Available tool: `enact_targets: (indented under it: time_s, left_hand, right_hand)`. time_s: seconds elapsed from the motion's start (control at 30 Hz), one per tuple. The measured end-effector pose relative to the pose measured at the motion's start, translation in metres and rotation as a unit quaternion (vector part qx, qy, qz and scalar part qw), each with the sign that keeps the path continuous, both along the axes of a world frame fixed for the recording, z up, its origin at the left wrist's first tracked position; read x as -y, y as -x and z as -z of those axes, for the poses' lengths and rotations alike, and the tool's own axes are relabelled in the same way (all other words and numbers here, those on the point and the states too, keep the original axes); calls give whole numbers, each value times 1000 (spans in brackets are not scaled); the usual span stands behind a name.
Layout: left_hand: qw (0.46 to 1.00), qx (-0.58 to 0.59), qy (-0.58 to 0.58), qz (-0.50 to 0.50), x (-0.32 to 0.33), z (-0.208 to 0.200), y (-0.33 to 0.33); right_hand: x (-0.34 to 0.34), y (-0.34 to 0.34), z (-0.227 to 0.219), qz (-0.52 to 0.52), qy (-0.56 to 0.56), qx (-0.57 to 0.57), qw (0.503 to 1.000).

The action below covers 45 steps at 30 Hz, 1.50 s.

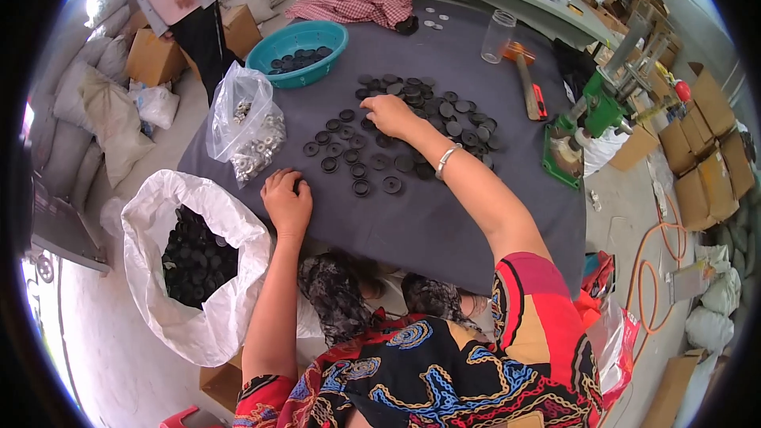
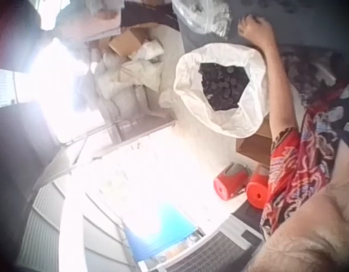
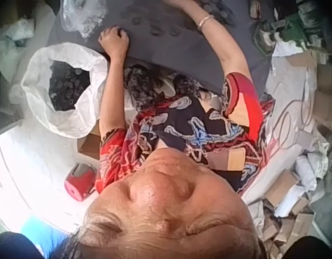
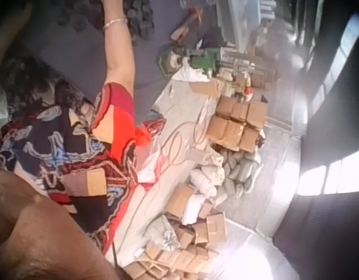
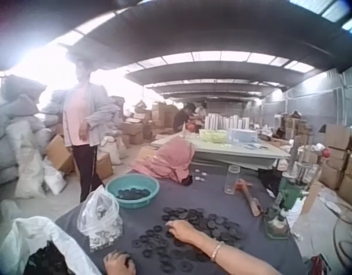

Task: The person removes black rubber pieces from a bag, places them onto a table, and spreads and arranges them flat across the surface by hand.

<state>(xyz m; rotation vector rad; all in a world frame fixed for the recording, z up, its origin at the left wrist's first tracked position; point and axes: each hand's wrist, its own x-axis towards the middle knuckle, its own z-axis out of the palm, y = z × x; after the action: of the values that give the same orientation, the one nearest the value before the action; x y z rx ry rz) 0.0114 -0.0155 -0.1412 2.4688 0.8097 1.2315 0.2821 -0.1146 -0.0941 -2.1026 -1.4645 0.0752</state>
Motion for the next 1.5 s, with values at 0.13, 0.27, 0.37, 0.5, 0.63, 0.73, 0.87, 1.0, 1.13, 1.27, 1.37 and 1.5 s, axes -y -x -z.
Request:
enact_targets:
  time_s: [0.13, 0.27, 0.37, 0.5, 0.63, 0.73, 0.87, 1.0, 1.13, 1.27, 1.37, 1.5]
  left_hand:
    - [1000, -9, -4, -10, -4, 5, 3]
    - [1000, -13, 3, 3, -3, 1, 2]
    - [1000, -10, 0, -4, -2, 1, 0]
    - [1000, -18, 4, -5, -4, 3, 3]
    - [1000, -20, 7, -4, -3, 3, 6]
    - [1000, -20, 8, 2, 1, 2, 5]
    - [1000, -17, 4, 1, 1, 2, 6]
    - [1000, -19, 6, 1, 4, 0, -3]
    - [999, -28, 15, 11, -2, 0, -14]
    - [999, -6, -26, -29, -24, 1, 16]
    - [992, -109, 12, -59, -12, -24, 19]
    - [997, 49, -10, -51, 15, 2, -29]
  right_hand:
    - [17, 10, -23, 32, 141, 61, 988]
    - [45, 17, -27, 23, 204, 124, 971]
    - [50, 5, -11, -6, 150, 169, 974]
    - [47, 10, -11, -15, 140, 170, 975]
    - [49, 20, -22, -3, 143, 176, 974]
    - [45, 7, -25, -6, 166, 32, 986]
    - [19, 1, -25, -10, 5, 77, 997]
    - [-9, -4, -7, 37, -56, 190, 980]
    - [-14, -15, 16, -26, 4, 178, 984]
    - [-53, 8, 16, 9, -44, 158, 986]
    - [-55, 29, 3, 17, 4, 177, 984]
    - [-12, -124, 63, -37, -10, 138, 990]
